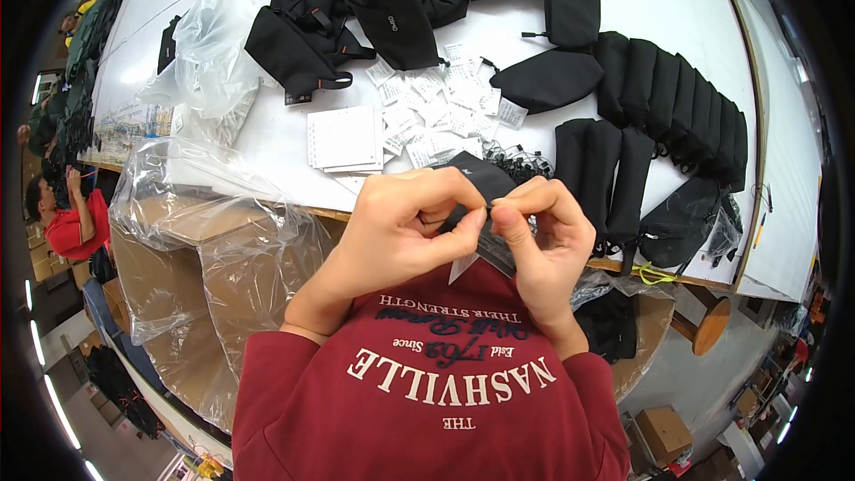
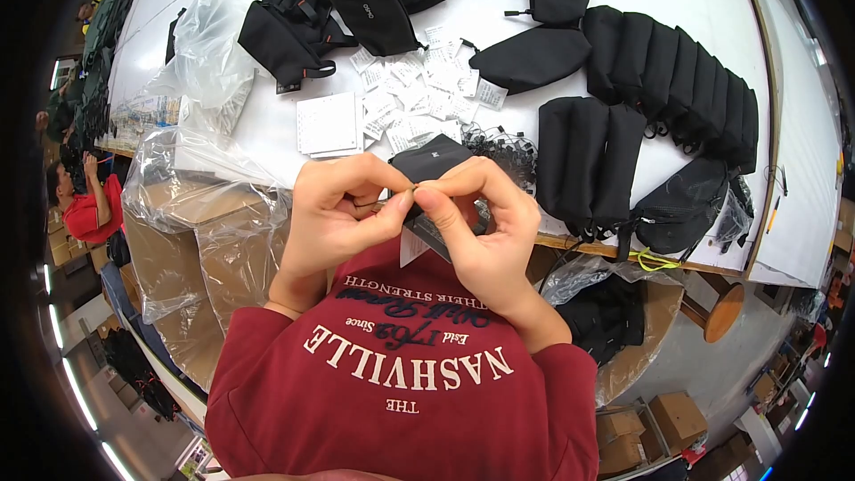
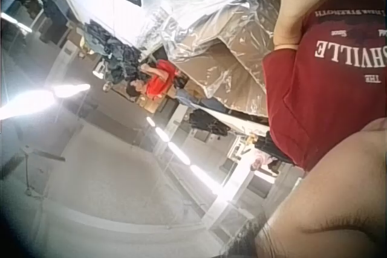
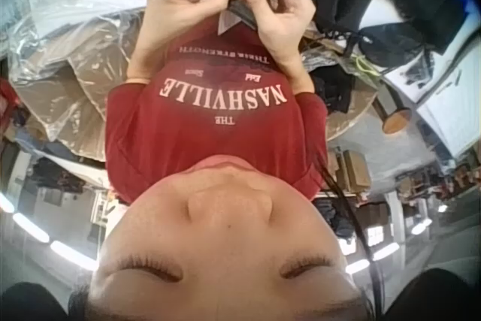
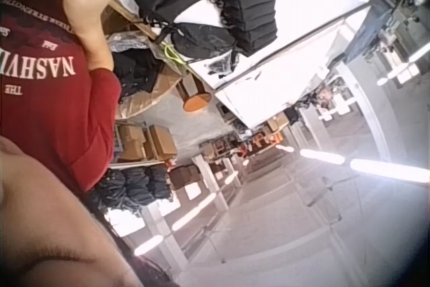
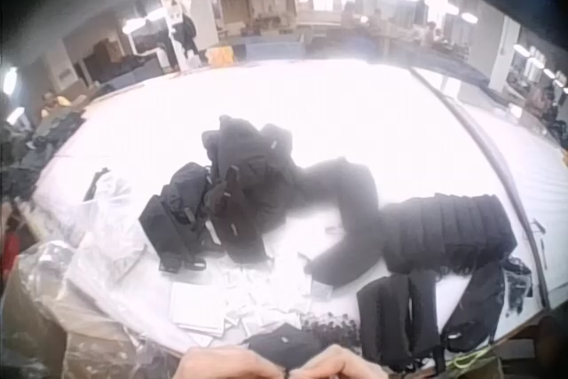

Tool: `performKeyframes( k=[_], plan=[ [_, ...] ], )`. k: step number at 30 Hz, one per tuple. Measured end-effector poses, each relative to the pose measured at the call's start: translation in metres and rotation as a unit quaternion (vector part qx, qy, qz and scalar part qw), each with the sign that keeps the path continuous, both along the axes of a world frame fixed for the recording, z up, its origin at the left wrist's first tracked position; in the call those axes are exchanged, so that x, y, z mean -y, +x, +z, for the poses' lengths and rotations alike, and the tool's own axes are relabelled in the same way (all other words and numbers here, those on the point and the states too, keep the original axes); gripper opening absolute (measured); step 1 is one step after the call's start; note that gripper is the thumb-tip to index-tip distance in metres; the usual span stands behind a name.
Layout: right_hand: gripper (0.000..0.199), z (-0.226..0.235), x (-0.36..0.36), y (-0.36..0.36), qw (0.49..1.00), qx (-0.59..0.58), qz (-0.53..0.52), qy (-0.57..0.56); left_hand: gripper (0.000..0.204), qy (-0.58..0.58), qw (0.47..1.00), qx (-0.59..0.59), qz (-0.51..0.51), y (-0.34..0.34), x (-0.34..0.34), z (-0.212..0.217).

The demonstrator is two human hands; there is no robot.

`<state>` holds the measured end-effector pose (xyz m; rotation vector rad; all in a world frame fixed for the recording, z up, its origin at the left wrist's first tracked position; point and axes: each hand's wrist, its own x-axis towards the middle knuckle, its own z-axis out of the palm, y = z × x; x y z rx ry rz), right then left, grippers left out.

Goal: The recorder attaches product labels and mesh components to black pouches on a production table.

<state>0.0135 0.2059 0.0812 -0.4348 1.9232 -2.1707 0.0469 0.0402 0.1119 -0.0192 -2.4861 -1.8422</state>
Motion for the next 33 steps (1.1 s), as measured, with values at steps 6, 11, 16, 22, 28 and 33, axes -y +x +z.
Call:
performKeyframes(
  k=[6, 11, 16, 22, 28, 33],
  plan=[
    [0.009, 0.001, 0.003, -0.001, 0.998, 0.036, 0.004, -0.049, 0.007, -0.027, 0.999, -0.028, -0.005, -0.003, 0.002, -0.004],
    [0.011, 0.001, 0.0, -0.002, 0.996, 0.07, 0.019, -0.044, 0.007, -0.001, 0.999, -0.013, -0.034, -0.002, 0.002, -0.001],
    [0.013, 0.002, 0.0, -0.005, 0.999, 0.031, 0.027, -0.028, 0.007, -0.017, 0.999, -0.004, -0.03, -0.004, 0.003, -0.002],
    [0.014, 0.003, 0.001, -0.008, 0.969, 0.194, 0.083, -0.126, 0.006, 0.005, 0.999, 0.011, -0.035, -0.004, 0.008, -0.003],
    [0.014, 0.0, 0.001, -0.005, 0.96, 0.212, 0.106, -0.147, 0.006, 0.033, 0.998, 0.043, -0.039, 0.0, 0.009, -0.007],
    [0.012, -0.007, 0.003, -0.009, 0.973, 0.178, 0.053, -0.136, 0.017, 0.002, 1.0, 0.002, 0.009, -0.001, 0.011, -0.019]
  ],
)
